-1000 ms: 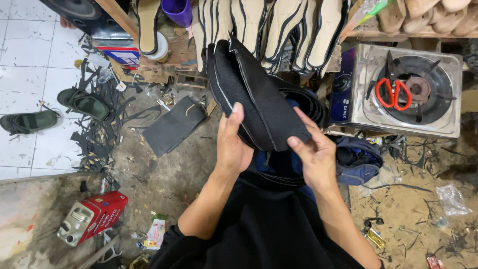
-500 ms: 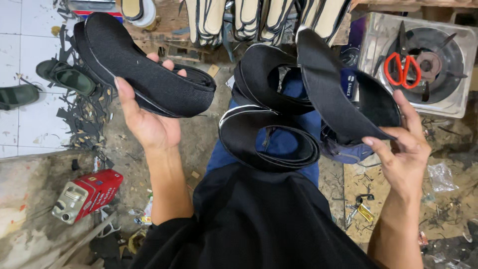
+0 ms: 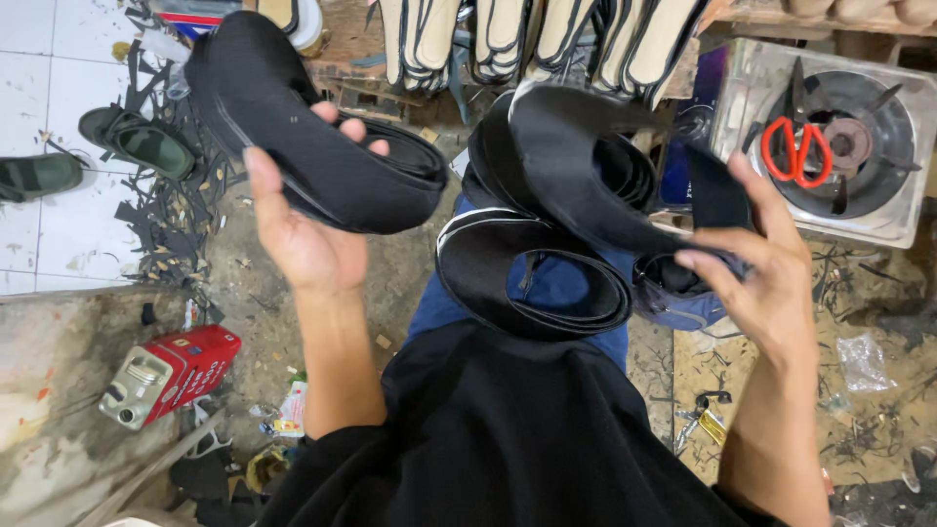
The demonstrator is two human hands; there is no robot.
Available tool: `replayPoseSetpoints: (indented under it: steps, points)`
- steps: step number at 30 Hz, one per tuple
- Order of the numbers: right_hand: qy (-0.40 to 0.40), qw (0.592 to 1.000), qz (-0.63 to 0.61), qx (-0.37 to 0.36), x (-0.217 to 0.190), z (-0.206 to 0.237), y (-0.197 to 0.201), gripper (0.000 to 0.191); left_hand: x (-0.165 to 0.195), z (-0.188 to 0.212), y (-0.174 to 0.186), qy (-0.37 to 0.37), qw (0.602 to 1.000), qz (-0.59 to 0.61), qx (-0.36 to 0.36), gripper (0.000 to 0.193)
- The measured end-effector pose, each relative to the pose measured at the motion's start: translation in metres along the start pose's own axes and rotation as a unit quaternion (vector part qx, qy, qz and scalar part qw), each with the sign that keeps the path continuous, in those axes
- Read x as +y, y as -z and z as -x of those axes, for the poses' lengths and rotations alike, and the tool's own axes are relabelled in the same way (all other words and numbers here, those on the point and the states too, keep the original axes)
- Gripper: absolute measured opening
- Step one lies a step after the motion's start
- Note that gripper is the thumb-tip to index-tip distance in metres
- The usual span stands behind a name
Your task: The person sits on the floor and repeatedly picks up stacks of black shoe insoles, fans them out to inspect edges, and places them on a nearby wooden shelf. The person handles the insoles by hand, organizing them into neat piles on the shelf.
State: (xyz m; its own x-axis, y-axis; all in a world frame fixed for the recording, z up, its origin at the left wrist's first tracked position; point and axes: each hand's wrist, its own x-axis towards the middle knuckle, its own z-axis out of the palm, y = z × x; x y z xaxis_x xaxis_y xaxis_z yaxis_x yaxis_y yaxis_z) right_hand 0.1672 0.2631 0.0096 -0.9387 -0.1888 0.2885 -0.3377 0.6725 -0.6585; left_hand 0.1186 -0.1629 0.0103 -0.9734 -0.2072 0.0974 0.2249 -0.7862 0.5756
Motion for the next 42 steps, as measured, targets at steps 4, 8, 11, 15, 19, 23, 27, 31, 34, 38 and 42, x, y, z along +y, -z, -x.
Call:
replayPoseSetpoints:
  steps: [4,8,11,15,19,23,27,31,34,38,42]
  points:
    - [-0.001,0.997,-0.044,-0.069,-0.025,0.026,0.022,0.035,0.023,0.003,0.007,-0.042,0.999,-0.018,0.007,0.058]
    - [-0.004,0.981,-0.112,-0.159,-0.04,0.036,-0.008,0.037,0.018,0.003,0.003,-0.022,1.0,-0.01,-0.001,0.058]
    - [0.011,0.979,-0.083,-0.187,-0.051,0.035,-0.047,0.053,-0.003,0.0,-0.011,0.032,0.999,0.008,-0.034,0.057]
    - [0.025,0.996,-0.018,-0.08,-0.068,0.027,-0.058,0.068,-0.027,0.01,-0.038,0.07,0.995,-0.029,-0.07,0.042]
    - [-0.138,0.904,-0.4,0.061,-0.079,0.008,-0.062,0.066,-0.066,0.016,-0.06,0.132,0.99,-0.026,-0.051,0.038]
    - [-0.164,0.871,-0.459,0.057,-0.075,-0.015,-0.087,0.074,-0.1,0.022,-0.071,0.135,0.986,-0.071,-0.064,0.044]
    - [-0.214,0.836,-0.495,0.096,-0.068,-0.023,-0.098,0.06,-0.099,0.024,-0.07,0.196,0.979,0.024,-0.05,0.038]
    - [-0.121,0.928,-0.332,0.119,-0.052,-0.019,-0.067,0.05,-0.066,0.013,-0.058,0.193,0.977,0.004,-0.092,0.053]
    - [-0.025,0.958,-0.265,0.104,-0.032,-0.011,-0.03,0.031,-0.041,0.0,-0.044,0.166,0.982,0.031,-0.082,0.068]
    - [-0.018,0.985,-0.168,0.024,-0.021,0.014,0.019,0.033,-0.008,0.002,-0.022,0.086,0.994,0.037,-0.06,0.068]
    - [-0.032,0.99,-0.112,-0.083,-0.027,0.031,0.03,0.033,0.016,0.005,-0.008,0.052,0.998,0.032,-0.032,0.069]
